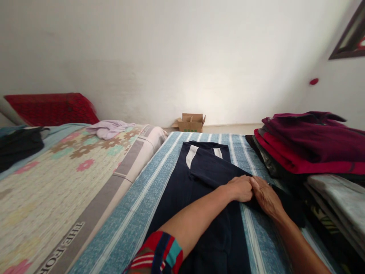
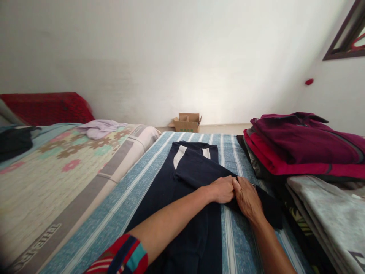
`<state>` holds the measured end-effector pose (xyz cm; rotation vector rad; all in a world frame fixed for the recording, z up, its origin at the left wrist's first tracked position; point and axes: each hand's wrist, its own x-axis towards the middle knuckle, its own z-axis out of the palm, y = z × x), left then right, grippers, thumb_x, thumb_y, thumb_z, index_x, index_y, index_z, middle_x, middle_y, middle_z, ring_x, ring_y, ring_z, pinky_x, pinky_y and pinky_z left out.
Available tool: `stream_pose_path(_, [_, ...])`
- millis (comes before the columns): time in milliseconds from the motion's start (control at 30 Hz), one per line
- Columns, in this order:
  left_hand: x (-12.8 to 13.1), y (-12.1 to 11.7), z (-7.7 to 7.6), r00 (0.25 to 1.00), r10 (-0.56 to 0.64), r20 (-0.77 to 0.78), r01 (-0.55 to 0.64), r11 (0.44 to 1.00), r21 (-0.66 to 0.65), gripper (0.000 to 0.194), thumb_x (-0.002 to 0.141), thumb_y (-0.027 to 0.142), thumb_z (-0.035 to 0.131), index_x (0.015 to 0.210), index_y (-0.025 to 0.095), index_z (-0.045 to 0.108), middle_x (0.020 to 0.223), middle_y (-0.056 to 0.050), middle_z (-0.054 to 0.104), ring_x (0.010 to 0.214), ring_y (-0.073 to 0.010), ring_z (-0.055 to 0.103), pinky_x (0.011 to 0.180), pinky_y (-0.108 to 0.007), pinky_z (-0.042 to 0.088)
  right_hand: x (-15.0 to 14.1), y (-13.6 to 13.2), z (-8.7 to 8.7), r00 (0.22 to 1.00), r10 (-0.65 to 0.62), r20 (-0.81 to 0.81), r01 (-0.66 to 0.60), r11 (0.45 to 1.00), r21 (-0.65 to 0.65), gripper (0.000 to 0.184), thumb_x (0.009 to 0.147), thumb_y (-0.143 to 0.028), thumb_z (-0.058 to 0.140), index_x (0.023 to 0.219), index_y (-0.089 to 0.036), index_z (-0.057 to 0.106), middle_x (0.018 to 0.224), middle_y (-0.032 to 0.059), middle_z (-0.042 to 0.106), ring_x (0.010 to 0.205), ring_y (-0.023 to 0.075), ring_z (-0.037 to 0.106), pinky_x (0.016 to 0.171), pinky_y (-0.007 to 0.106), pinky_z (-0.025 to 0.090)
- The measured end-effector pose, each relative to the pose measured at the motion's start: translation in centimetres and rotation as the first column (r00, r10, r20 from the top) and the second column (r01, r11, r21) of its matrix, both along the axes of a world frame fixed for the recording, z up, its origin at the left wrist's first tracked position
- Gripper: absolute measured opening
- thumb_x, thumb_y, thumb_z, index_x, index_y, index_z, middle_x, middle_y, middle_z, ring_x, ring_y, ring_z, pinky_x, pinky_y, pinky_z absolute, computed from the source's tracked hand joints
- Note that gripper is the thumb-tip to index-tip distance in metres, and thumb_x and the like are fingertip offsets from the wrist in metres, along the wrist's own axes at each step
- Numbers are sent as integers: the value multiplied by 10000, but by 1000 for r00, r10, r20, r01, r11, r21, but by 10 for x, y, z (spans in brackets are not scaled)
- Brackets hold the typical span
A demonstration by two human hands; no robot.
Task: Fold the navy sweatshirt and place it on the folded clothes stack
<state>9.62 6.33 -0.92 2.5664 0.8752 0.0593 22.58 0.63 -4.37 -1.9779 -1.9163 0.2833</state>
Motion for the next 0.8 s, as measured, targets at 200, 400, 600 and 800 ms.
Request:
stream_pose_path(200, [-58, 51, 26, 896, 381, -230, -330, 916, 230, 648, 873, 506, 341, 1323, 45, 406, 1460, -196, 304, 1372, -305, 207, 1099, -448, 196, -18, -6, -13, 940, -106, 324, 120, 993, -23, 685, 902, -514, 277, 1348, -11, 410, 1403, 237, 374, 1321, 341, 301, 1057, 443, 238])
stream_pose_path(400, [-83, 67, 12, 834, 478, -276, -470, 877, 97, 938, 800, 715, 227, 1451, 46, 143, 1533, -155, -18, 1404, -295, -49, 1120, -481, 82, -20, -5, -13, 918, -110, 380, 143, 988, -59, 740, 888, -561, 269, 1387, -20, 349, 1434, 220, 333, 1340, 341, 266, 1056, 471, 236])
stream_pose_path(600, [-96, 79, 20, 885, 427, -183, -406, 903, 143, 695, 883, 578, 190, 1334, 97, 412, 1488, -161, 269, 1372, -281, 233, 1092, -443, 211, -20, -6, -9, 903, -175, 393, 211, 976, -49, 746, 883, -575, 282, 1341, 3, 396, 1395, 243, 378, 1313, 357, 310, 1026, 478, 280])
stream_pose_path(800, [-119, 94, 15, 875, 457, -157, -430, 885, 178, 720, 890, 569, 197, 1433, 96, 213, 1537, -142, 99, 1410, -255, 70, 1113, -455, 136, -83, 25, 26, 955, 64, 289, -85, 995, 60, 710, 915, -539, 240, 1398, -26, 329, 1471, 209, 274, 1371, 308, 210, 1081, 422, 204])
